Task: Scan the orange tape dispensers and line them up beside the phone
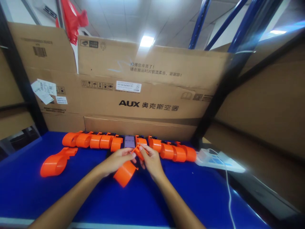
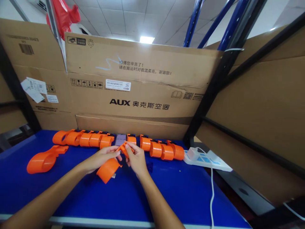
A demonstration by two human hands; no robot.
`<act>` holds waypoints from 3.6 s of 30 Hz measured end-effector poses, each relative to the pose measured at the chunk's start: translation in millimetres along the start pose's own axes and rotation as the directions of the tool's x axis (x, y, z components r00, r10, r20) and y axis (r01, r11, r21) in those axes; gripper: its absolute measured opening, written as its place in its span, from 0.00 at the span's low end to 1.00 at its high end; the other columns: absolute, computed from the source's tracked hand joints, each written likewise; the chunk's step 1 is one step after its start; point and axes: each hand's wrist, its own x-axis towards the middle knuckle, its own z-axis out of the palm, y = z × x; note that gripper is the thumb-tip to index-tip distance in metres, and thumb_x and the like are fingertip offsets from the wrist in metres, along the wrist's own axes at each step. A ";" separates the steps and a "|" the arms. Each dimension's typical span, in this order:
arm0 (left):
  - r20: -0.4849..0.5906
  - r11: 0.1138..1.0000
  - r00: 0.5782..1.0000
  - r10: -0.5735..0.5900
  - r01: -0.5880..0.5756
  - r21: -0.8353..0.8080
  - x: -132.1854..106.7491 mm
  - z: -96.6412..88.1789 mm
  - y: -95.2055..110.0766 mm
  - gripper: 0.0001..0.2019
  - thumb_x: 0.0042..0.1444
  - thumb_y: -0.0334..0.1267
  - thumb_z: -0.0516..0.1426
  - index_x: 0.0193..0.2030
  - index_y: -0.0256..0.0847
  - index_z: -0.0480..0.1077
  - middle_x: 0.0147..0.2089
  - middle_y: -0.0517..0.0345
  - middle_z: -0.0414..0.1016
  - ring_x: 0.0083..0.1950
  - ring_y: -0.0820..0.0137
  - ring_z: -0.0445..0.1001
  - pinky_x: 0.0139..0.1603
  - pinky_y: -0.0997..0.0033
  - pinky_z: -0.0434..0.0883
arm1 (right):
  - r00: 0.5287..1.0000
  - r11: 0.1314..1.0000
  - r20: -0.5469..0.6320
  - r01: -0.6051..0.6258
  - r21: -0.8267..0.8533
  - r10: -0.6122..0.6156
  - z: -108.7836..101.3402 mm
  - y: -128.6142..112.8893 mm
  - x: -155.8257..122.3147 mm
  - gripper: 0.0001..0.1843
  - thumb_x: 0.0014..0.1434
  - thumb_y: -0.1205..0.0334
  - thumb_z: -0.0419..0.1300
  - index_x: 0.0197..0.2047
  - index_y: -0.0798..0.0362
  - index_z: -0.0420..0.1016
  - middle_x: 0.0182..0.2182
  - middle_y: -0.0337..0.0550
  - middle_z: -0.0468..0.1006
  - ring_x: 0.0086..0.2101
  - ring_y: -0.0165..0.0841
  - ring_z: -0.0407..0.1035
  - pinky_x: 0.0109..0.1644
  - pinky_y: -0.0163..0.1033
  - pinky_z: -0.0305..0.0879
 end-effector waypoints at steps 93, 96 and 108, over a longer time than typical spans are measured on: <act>-0.347 0.974 0.911 0.223 -0.223 0.040 4.2 -4.8 -51.4 0.28 0.52 0.50 0.66 0.56 0.42 0.67 0.43 0.52 0.79 0.26 0.71 0.75 0.30 0.70 0.71 | 0.968 0.952 0.101 0.246 -0.184 -0.230 -18.2 -17.1 -14.2 0.19 0.60 0.46 0.63 0.48 0.48 0.83 0.42 0.48 0.79 0.28 0.33 0.68 0.25 0.35 0.64; -0.375 0.972 0.900 0.220 -0.233 0.012 4.1 -5.4 -46.7 0.28 0.50 0.51 0.66 0.56 0.42 0.68 0.40 0.55 0.79 0.26 0.71 0.75 0.29 0.71 0.69 | 0.969 0.950 0.084 0.245 -0.193 -0.233 -16.1 -14.6 -14.1 0.20 0.60 0.46 0.62 0.50 0.47 0.81 0.42 0.47 0.80 0.29 0.33 0.69 0.27 0.36 0.65; -0.681 0.896 0.724 0.113 -0.370 -0.244 2.5 -47.7 -25.0 0.29 0.45 0.54 0.68 0.51 0.42 0.70 0.22 0.69 0.65 0.19 0.76 0.65 0.21 0.75 0.63 | 0.978 0.648 -0.183 -0.076 -0.757 -0.099 -57.2 -7.5 2.1 0.17 0.61 0.51 0.54 0.28 0.51 0.75 0.23 0.43 0.77 0.29 0.39 0.72 0.31 0.36 0.60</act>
